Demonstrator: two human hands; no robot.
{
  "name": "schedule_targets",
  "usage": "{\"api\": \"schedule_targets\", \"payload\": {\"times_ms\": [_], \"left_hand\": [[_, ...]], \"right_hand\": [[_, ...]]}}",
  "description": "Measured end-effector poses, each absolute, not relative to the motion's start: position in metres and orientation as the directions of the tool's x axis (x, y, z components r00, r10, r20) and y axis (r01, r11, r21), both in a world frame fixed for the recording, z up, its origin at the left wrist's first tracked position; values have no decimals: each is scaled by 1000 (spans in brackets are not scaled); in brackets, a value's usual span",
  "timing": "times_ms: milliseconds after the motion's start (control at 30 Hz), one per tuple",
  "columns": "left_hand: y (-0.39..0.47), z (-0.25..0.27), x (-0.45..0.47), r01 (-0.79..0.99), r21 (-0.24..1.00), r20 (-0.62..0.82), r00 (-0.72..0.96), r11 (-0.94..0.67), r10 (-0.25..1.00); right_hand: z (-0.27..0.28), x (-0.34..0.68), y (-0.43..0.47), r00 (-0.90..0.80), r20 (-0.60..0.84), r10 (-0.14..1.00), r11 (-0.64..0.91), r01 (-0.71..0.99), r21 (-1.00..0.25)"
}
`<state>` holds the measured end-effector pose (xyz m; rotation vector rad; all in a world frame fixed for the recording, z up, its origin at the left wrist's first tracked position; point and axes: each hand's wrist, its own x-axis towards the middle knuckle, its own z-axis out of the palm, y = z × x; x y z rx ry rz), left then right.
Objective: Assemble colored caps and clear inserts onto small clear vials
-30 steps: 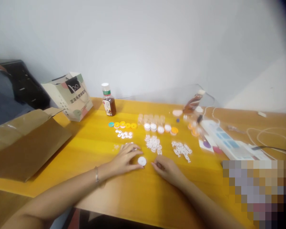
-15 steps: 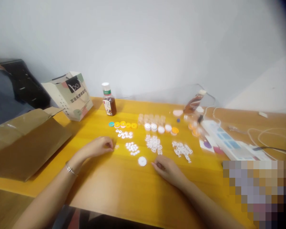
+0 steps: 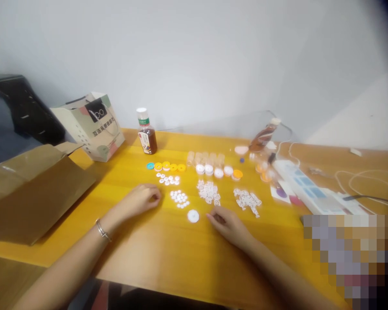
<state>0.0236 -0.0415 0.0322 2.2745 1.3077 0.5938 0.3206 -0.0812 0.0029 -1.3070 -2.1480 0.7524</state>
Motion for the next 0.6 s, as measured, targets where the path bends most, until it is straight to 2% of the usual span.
{"api": "schedule_targets", "payload": {"times_ms": [100, 167, 267, 400, 600], "left_hand": [[-52, 31, 52, 503, 727, 159, 540, -468, 827], [-58, 27, 72, 390, 837, 161, 494, -383, 855], [-63, 19, 94, 272, 933, 104, 422, -235, 901], [-67, 10, 107, 151, 981, 59, 377, -124, 924], [-72, -1, 114, 97, 992, 44, 328, -80, 944]], "right_hand": [[9, 307, -81, -383, 126, 915, 330, 533, -779], [12, 296, -81, -369, 108, 923, 280, 454, -846], [12, 281, -79, -326, 56, 944, 160, 303, -939], [12, 277, -79, -286, -17, 958, 24, 140, -990], [14, 279, -80, -288, -37, 957, -4, 118, -993]]}}
